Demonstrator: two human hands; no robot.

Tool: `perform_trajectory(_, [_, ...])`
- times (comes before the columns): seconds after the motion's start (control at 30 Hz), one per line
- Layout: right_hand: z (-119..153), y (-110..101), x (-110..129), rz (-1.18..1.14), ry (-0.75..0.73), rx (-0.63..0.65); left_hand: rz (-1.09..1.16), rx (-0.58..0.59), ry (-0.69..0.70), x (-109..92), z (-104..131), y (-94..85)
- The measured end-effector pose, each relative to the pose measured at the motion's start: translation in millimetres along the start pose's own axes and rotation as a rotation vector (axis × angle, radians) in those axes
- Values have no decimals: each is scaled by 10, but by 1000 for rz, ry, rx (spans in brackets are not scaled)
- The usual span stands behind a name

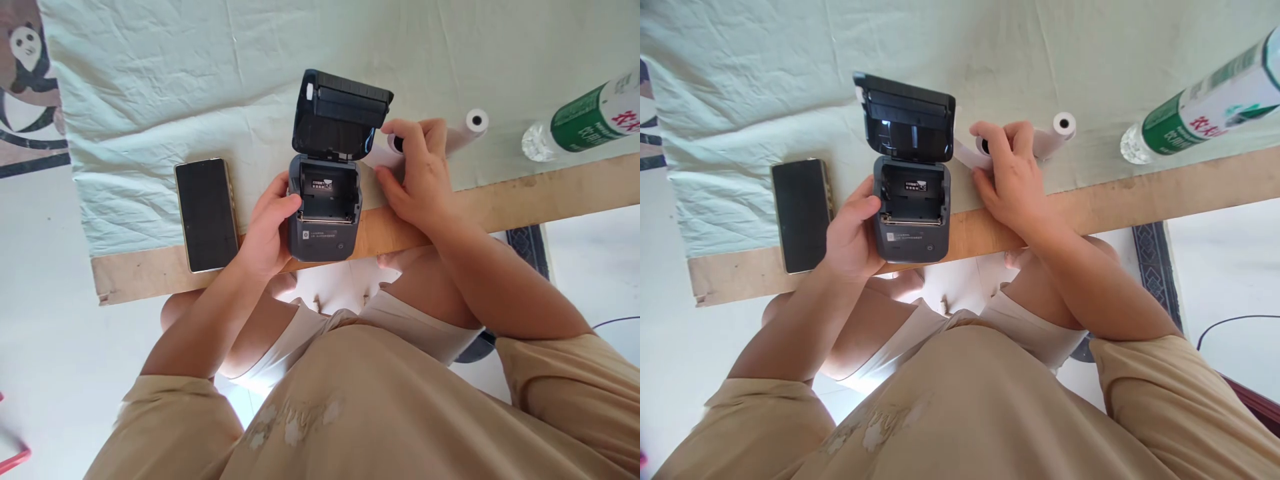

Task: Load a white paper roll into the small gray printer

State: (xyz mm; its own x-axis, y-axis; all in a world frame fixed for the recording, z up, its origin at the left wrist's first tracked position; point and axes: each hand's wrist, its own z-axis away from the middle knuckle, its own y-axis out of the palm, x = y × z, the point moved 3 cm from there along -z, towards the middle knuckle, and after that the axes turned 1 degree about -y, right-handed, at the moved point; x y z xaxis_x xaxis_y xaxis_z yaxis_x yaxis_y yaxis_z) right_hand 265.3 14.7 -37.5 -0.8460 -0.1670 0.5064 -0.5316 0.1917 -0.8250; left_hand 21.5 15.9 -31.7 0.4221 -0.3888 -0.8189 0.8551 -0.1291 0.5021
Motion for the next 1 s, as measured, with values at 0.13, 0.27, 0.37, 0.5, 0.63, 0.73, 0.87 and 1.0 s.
perform_trajectory(0.13, [-16,-61,53,-111,32,19,-40,6,16,2,3,-6])
perform_trajectory(0.27, [1,-122,37,-385,118,-24,-26,13,27,-4,8,6])
perform_trajectory(0.37, [17,-60,-74,-728,295,71,17,22,16,8,6,10])
perform_trajectory(0.5, [39,-7,-135,-883,330,192,-20,0,27,21,15,11])
perform_trajectory(0.63, [43,-33,-148,-975,382,194,-60,-16,13,23,27,6])
perform_trajectory(0.73, [33,-47,-190,-1099,569,200,-64,-2,5,11,26,1])
perform_trajectory(0.87, [26,-107,-91,-1181,640,218,-49,32,16,4,12,4])
perform_trajectory(1.0, [48,-213,150,-1288,645,185,-50,36,43,14,-7,-6])
